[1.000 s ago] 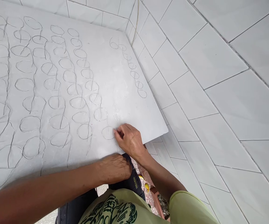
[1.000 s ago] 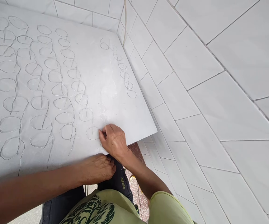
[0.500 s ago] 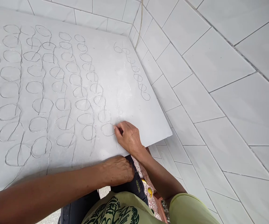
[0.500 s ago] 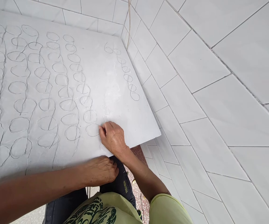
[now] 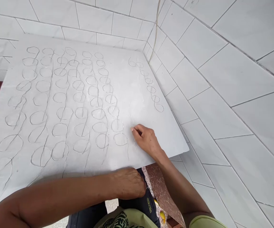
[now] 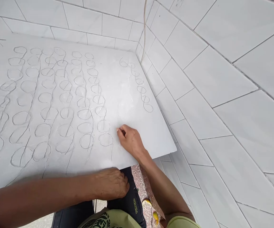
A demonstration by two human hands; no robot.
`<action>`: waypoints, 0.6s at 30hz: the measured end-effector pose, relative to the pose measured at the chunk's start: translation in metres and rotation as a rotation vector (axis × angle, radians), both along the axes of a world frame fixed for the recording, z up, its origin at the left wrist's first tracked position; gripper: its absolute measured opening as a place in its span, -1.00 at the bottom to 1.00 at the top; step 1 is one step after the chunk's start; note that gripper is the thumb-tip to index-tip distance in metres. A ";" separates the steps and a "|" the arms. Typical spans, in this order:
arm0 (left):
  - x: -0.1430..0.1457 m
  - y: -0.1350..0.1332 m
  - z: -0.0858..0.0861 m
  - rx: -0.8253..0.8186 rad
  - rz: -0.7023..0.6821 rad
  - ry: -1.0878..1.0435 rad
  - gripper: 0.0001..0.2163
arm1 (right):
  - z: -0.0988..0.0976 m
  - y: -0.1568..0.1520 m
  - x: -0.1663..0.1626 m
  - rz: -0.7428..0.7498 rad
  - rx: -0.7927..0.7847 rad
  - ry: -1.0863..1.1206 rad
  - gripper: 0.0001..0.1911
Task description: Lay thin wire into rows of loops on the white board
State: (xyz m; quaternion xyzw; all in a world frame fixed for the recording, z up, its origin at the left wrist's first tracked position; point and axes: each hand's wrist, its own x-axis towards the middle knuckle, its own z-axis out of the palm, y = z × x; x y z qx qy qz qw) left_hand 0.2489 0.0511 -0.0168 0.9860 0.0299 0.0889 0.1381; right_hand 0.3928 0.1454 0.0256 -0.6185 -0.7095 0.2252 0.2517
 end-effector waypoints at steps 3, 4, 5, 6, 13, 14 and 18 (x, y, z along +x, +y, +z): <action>0.000 0.000 0.000 -0.011 0.002 0.011 -0.87 | 0.006 0.033 0.011 -0.014 -0.038 0.012 -0.61; 0.000 -0.001 0.000 -0.018 0.002 0.021 -0.87 | 0.008 0.045 0.013 -0.016 -0.061 0.020 -0.60; 0.000 -0.001 0.001 -0.022 0.001 0.033 -0.87 | 0.009 0.058 0.016 -0.019 -0.087 0.031 -0.60; 0.000 -0.001 0.002 -0.025 0.000 0.047 -0.86 | 0.009 0.070 0.017 -0.030 -0.109 0.043 -0.60; 0.002 -0.005 0.001 -0.090 -0.020 0.053 -0.86 | -0.009 0.113 0.007 -0.153 0.015 -0.036 -0.61; 0.003 -0.006 0.000 -0.102 -0.022 0.049 -0.85 | -0.013 0.112 0.006 -0.164 0.064 -0.067 -0.60; 0.004 -0.006 -0.006 -0.112 -0.015 0.029 -0.78 | -0.020 0.106 0.006 -0.143 0.129 -0.119 -0.60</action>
